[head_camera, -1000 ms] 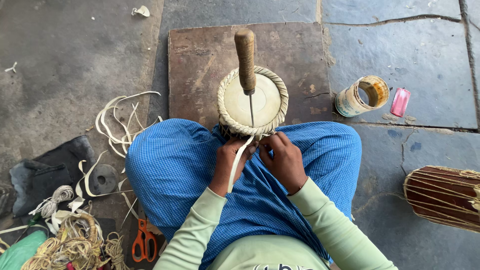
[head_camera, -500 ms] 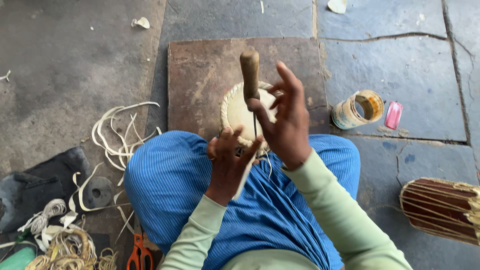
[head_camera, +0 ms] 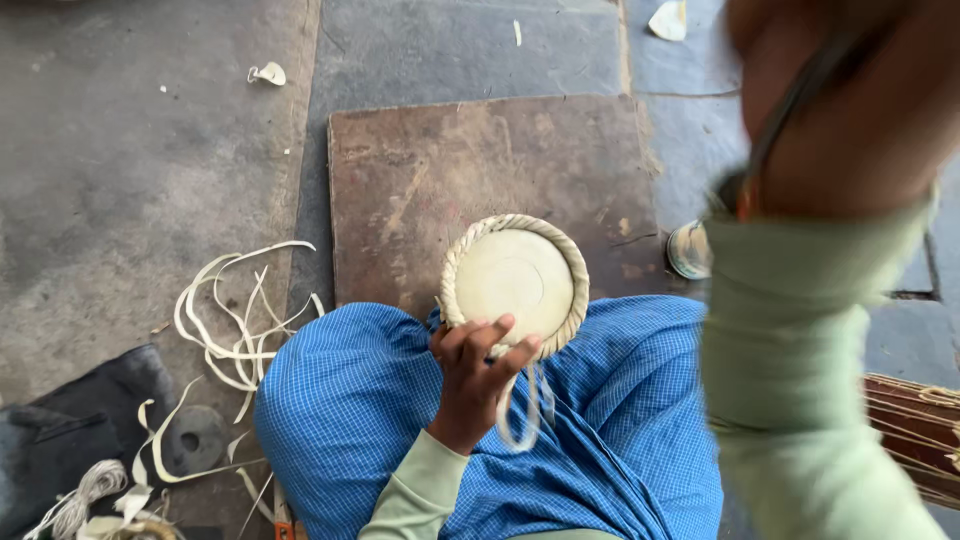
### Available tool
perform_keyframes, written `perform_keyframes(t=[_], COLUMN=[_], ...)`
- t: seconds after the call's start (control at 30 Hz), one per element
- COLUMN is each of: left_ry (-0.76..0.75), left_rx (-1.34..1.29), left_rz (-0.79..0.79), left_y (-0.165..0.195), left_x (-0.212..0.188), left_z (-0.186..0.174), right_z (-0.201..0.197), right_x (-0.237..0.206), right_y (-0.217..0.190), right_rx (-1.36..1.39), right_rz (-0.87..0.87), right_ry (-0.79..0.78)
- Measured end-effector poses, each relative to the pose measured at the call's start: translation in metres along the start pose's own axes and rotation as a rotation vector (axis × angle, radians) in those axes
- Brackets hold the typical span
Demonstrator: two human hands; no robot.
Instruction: The person sits cross-legged on the floor with a drum across their lap and laces a flat leather strap around the drum's rim, tightening and threading the strap by hand. They use a wooden-handled awl to help pull and seat the strap around the woven rim band.
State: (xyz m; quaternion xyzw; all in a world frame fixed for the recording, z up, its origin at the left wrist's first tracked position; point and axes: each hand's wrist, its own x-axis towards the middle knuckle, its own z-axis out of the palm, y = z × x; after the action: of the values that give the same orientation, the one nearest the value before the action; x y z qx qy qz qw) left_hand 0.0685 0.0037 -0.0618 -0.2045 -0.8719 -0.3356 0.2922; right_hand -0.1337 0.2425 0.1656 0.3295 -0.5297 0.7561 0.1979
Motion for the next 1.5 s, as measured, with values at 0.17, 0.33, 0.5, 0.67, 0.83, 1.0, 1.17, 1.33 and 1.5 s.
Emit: perform_keyframes(t=[0.17,0.33,0.5,0.67,0.83,1.0,1.17,1.33,1.5], left_ry=[0.042,0.045,0.039,0.051,0.037,0.014,-0.040,-0.013,0.029], left_rx=[-0.052,-0.114,-0.027,-0.063,-0.124,-0.165,-0.167,-0.056,0.030], left_rz=[-0.004,-0.065,-0.073,-0.055,-0.047,-0.072,-0.094,-0.070,-0.061], left_y=[0.001,0.000,0.000,0.003,0.001,0.008,0.011,0.010,0.007], left_x=[0.017,0.012,0.016,0.017,0.016,0.020,0.019,0.025,0.020], left_z=[0.001,-0.001,-0.002,-0.006,-0.015,-0.023,-0.031,-0.020,-0.008], right_z=[0.026,0.064,0.049,0.073,0.055,0.027,0.046,0.057,0.055], right_x=[-0.116,-0.226,-0.221,-0.206,-0.121,-0.092,-0.155,-0.200,-0.209], right_y=[-0.041,-0.043,-0.026,0.022,-0.008,-0.030,0.011,0.021,0.032], right_rx=[0.069,-0.243,-1.029,-1.052,-0.139,-0.703,-0.548,-1.012,-0.832], right_rz=[0.628,0.843,0.386,-0.001,0.058,0.116,0.623,0.052,0.174], right_ry=[-1.368,-1.238,-0.448,-0.431,-0.120,-0.114,-0.371,-0.545,-0.510])
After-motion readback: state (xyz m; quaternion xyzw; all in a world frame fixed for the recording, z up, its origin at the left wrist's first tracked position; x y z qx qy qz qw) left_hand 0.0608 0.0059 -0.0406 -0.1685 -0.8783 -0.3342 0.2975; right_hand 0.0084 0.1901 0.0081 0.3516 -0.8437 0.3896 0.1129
